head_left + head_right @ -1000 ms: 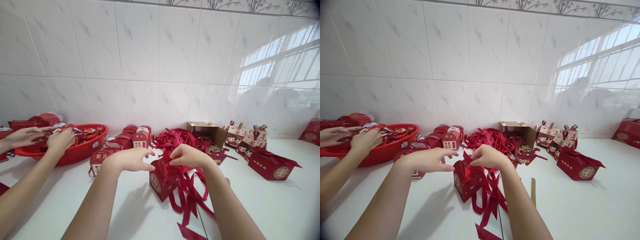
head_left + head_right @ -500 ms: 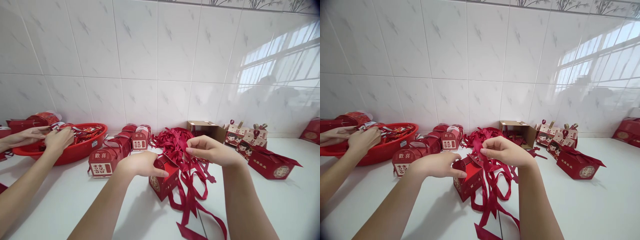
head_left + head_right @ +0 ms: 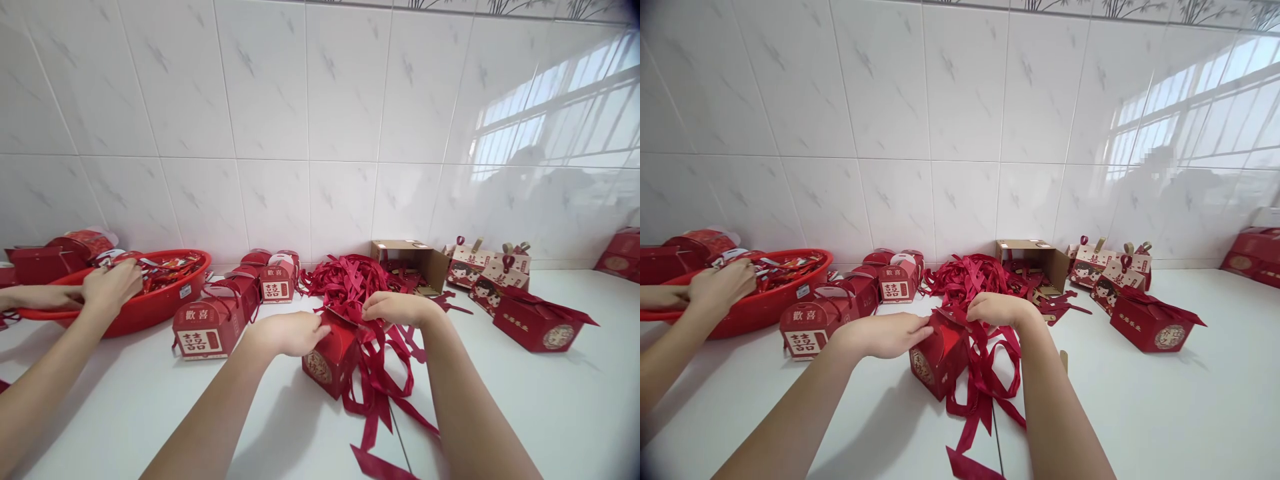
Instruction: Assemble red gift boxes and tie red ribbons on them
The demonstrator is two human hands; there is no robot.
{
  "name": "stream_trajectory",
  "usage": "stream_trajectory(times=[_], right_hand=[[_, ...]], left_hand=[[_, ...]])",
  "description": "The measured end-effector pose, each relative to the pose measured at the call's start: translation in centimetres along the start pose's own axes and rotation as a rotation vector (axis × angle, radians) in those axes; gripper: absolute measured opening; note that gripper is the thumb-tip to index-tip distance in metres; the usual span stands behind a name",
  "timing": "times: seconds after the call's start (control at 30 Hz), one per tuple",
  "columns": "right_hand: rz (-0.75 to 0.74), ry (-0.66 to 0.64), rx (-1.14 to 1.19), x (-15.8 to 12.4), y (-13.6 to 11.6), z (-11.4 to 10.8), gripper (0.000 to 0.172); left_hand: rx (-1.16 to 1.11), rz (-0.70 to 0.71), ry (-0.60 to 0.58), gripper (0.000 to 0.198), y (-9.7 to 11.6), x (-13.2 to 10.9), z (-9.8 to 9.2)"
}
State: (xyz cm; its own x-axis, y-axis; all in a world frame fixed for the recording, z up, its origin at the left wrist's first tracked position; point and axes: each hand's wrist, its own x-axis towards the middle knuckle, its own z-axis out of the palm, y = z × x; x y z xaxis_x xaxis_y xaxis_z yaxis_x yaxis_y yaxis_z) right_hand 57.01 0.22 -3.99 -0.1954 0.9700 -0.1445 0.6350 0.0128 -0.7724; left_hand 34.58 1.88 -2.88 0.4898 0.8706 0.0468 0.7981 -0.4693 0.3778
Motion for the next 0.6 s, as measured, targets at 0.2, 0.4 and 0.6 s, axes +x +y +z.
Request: stream_trajectory(times=[0.2,0.4,0.6], right_hand=[[-0.085,0.099,-0.006,1.6,0.5,0.3,0.013],[-0.158,0.211,0.102,3.4,1.2,1.1,0.017],[-0.193,0.059,0.246,3.0,1.0,1.5,0.021]], left_hand=[[0.115,-0.003,-0.265,0.058,1.0,0.2,0.2],[0.137,0.006,-0.302,0.062,1.2,0.3,0.3],[0.144,0.005,-0.314,0.062,0.9,0.5,0.6]])
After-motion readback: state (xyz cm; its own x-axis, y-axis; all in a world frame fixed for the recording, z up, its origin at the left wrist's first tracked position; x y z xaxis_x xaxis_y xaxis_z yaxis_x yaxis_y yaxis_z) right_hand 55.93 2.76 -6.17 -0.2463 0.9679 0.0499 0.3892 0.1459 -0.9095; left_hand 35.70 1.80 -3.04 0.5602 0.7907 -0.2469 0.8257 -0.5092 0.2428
